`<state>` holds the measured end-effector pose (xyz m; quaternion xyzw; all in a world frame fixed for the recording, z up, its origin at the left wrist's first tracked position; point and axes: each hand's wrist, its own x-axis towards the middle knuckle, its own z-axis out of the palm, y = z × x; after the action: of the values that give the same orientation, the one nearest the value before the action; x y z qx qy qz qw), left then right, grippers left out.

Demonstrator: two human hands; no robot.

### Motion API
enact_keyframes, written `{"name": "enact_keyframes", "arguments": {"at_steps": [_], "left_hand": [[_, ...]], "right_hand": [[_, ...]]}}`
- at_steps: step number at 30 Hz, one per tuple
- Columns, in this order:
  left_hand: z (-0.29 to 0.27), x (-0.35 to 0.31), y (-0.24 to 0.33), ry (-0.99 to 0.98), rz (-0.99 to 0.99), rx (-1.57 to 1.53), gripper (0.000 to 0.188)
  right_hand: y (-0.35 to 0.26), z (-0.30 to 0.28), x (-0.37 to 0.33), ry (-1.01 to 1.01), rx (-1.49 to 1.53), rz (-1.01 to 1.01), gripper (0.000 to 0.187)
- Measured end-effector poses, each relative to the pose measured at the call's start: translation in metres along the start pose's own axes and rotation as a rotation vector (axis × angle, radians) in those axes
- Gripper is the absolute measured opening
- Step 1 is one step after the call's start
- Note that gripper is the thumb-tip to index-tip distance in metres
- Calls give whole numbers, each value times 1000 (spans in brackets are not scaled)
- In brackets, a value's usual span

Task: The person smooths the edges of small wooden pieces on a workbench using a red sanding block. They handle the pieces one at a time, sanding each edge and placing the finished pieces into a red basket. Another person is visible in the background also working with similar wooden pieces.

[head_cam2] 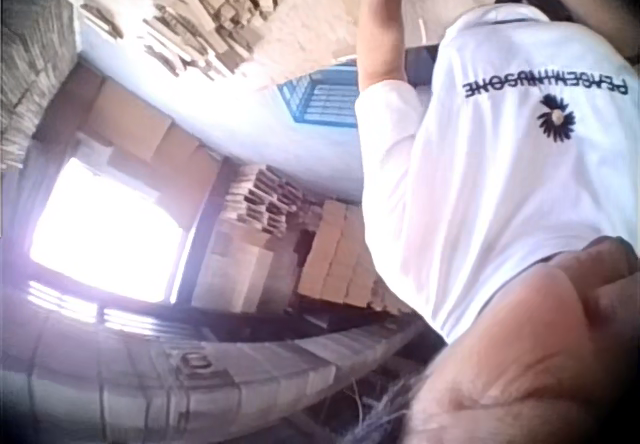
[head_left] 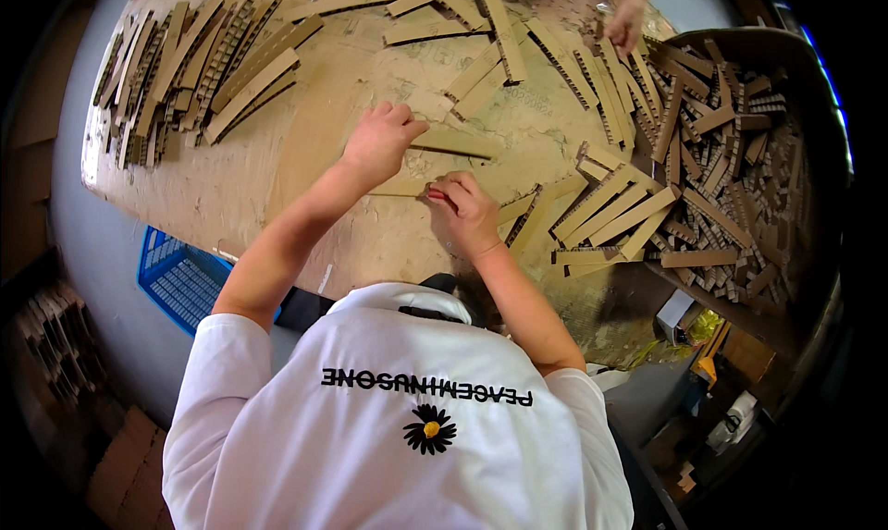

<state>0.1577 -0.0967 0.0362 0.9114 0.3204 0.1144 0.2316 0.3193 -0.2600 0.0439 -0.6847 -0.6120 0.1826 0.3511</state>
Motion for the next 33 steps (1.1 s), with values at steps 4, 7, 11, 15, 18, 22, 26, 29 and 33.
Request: {"name": "enact_keyframes", "arguments": {"at_steps": [4,7,11,15,18,22,26,29,33], "left_hand": [[14,-18,-7,60,-26,-33,45],[15,-19,-9,66,-76,-65,45],[16,-22,-5,77,-74,-93,45],[21,-23,-4,82,-95,-79,43],[25,-25,-4,104,-99,-62,42],[27,-25,-7,113,-90,-63,42],[27,-23,-6,105,-87,-56,43],[26,-23,-7,116,-83,-65,43],[25,-23,-6,111,-85,-71,43]], "right_hand": [[8,0,0,-35,115,71,14],[-2,-18,21,121,139,100,13],[14,-21,40,130,155,166,16],[19,-16,50,57,142,117,16],[22,-10,54,25,99,83,16],[26,-8,57,1,64,52,17],[32,-11,58,-23,33,44,17],[38,-11,57,-35,31,36,17],[41,-10,57,-27,24,17,17]]}}
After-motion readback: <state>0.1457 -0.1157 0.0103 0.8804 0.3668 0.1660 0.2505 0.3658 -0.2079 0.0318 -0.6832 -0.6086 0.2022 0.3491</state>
